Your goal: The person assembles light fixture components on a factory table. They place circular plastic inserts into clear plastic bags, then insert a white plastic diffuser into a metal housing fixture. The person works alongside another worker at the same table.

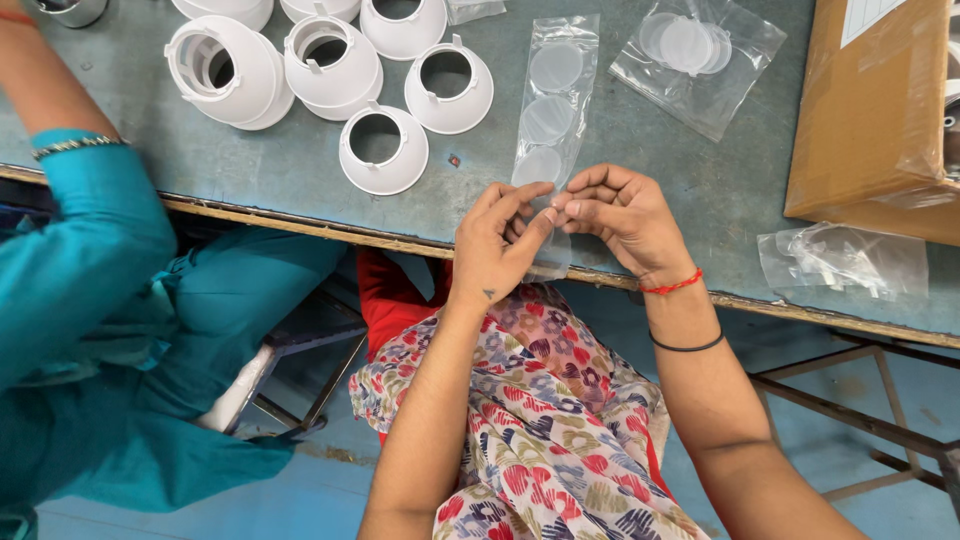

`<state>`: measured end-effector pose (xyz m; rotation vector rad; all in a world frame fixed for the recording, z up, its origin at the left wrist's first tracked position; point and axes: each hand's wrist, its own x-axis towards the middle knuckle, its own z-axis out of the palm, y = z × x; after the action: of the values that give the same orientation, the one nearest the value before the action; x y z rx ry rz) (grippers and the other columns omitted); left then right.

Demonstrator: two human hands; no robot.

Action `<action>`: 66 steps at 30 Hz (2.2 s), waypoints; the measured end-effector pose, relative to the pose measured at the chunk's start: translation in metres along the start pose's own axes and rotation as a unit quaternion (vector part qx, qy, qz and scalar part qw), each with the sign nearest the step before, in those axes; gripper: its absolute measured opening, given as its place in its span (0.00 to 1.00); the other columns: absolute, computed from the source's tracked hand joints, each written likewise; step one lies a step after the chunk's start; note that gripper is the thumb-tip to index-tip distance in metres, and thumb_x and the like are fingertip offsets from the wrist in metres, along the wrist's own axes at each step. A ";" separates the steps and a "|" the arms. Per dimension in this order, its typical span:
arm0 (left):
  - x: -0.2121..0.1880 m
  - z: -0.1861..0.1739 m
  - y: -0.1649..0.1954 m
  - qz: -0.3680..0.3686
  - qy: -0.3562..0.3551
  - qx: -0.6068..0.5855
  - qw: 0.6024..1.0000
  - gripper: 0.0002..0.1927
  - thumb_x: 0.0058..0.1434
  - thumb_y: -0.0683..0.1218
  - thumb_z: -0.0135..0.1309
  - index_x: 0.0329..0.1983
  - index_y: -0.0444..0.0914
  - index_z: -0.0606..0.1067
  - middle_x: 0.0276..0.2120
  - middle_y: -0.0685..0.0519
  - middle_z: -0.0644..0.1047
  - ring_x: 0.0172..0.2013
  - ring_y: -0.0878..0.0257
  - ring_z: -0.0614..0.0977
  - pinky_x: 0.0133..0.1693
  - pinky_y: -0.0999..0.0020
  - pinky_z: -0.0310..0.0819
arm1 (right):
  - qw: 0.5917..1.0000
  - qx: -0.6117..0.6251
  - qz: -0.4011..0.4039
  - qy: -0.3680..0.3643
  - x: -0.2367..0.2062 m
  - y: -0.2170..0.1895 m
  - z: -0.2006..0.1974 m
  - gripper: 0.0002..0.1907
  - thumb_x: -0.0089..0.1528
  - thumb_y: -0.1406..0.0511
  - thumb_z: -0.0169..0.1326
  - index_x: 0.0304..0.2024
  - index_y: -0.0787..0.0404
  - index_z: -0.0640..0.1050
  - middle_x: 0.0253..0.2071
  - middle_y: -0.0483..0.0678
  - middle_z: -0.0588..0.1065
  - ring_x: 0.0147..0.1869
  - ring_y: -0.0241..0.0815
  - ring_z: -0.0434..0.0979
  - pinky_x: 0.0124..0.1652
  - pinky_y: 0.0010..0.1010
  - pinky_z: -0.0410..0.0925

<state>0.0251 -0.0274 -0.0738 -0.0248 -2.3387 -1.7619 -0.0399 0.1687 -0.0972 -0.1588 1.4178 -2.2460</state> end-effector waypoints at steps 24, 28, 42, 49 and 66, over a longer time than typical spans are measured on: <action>0.001 -0.001 0.002 0.007 -0.010 0.003 1.000 0.16 0.62 0.44 0.62 0.54 0.42 0.81 0.34 0.58 0.73 0.28 0.72 0.74 0.32 0.76 0.72 | 1.000 -0.014 -0.016 0.001 -0.001 0.009 -0.009 0.12 0.62 0.77 0.59 0.48 0.71 0.78 0.44 0.56 0.80 0.45 0.42 0.84 0.47 0.31 0.78; 0.000 -0.001 0.000 0.020 -0.015 0.002 1.000 0.14 0.63 0.43 0.62 0.53 0.41 0.81 0.35 0.58 0.75 0.29 0.72 0.76 0.33 0.76 0.73 | 1.000 -0.012 -0.014 -0.010 -0.001 0.009 -0.010 0.09 0.62 0.77 0.60 0.45 0.70 0.77 0.40 0.54 0.80 0.42 0.41 0.83 0.44 0.30 0.78; 0.002 -0.001 -0.003 0.028 0.003 -0.033 0.999 0.05 0.61 0.42 0.63 0.38 0.37 0.81 0.36 0.56 0.80 0.28 0.71 0.78 0.33 0.76 0.73 | 1.000 -0.012 0.003 -0.011 0.004 0.007 -0.007 0.08 0.62 0.76 0.58 0.43 0.68 0.75 0.39 0.51 0.79 0.39 0.40 0.83 0.43 0.29 0.78; 0.003 -0.002 -0.003 0.033 0.007 -0.023 0.999 0.05 0.61 0.42 0.64 0.38 0.37 0.81 0.36 0.56 0.81 0.30 0.70 0.78 0.35 0.75 0.74 | 1.000 -0.027 0.011 -0.008 0.005 0.005 -0.007 0.09 0.62 0.77 0.59 0.44 0.68 0.75 0.40 0.50 0.79 0.41 0.39 0.82 0.44 0.30 0.78; 0.002 -0.001 0.001 0.048 0.027 -0.013 0.998 0.04 0.62 0.42 0.63 0.38 0.37 0.80 0.35 0.56 0.80 0.30 0.69 0.77 0.36 0.74 0.73 | 0.997 -0.042 -0.043 -0.050 -0.001 0.005 -0.001 0.12 0.60 0.80 0.60 0.43 0.66 0.75 0.44 0.51 0.78 0.50 0.40 0.81 0.53 0.31 0.75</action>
<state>0.0231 -0.0286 -0.0719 -0.0906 -2.2382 -1.7243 -0.0375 0.1683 -0.1024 -0.3609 1.4775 -2.2148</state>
